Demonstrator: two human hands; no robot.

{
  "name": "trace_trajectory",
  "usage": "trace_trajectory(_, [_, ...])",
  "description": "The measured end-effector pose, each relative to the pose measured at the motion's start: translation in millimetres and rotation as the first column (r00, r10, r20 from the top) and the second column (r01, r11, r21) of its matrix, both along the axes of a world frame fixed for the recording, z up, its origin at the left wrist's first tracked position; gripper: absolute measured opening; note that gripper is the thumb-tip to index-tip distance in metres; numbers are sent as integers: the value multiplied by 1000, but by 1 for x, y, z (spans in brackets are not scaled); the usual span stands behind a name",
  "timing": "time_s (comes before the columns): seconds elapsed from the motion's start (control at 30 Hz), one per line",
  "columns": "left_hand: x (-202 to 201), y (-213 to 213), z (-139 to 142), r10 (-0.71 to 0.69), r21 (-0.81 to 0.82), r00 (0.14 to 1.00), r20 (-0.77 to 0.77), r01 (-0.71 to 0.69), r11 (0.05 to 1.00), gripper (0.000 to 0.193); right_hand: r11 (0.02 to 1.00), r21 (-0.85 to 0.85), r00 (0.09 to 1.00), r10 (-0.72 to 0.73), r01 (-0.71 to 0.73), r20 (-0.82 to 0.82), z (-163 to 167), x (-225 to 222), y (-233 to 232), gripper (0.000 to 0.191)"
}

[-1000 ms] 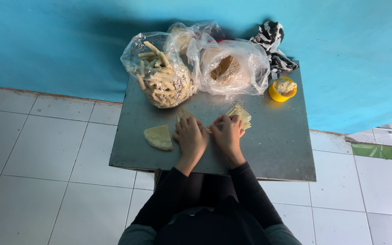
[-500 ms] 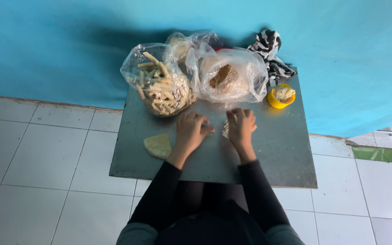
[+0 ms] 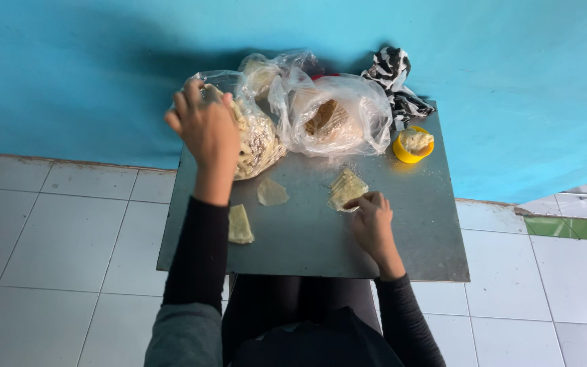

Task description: The person sits at a small metal table and folds stuffed pastries. They take a filling from a plastic bag, place it on a triangular dough piece, fold the dough over the filling, pinch the edges closed, and stack the finished pastries on the table, repeating with more dough pieces.

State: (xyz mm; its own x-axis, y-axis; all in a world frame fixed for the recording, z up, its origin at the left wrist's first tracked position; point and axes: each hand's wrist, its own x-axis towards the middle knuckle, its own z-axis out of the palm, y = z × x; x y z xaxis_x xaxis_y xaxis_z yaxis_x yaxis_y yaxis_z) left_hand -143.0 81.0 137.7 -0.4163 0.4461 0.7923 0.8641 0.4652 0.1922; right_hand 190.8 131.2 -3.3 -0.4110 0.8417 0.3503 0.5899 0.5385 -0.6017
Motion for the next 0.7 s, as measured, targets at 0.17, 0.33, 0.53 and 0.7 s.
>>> trace_trajectory(0.17, [112,-12,-65,-566,14,712,415,617,787,5,998,59,999,-40,38,27,-17,-11,10,35])
trace_trajectory(0.33, [167,-8,-127,-499,-192,748,437,620,761,21,984,163,973,-111,78,203,-2,-3,12,23])
trace_trajectory(0.53, [170,-5,-143,-516,-190,762,391,616,765,8,998,52,997,-37,33,71,21,13,1,30])
trace_trajectory(0.7, [171,-8,-136,-549,-14,601,581,682,732,11,998,20,998,-66,66,-13,13,9,5,29])
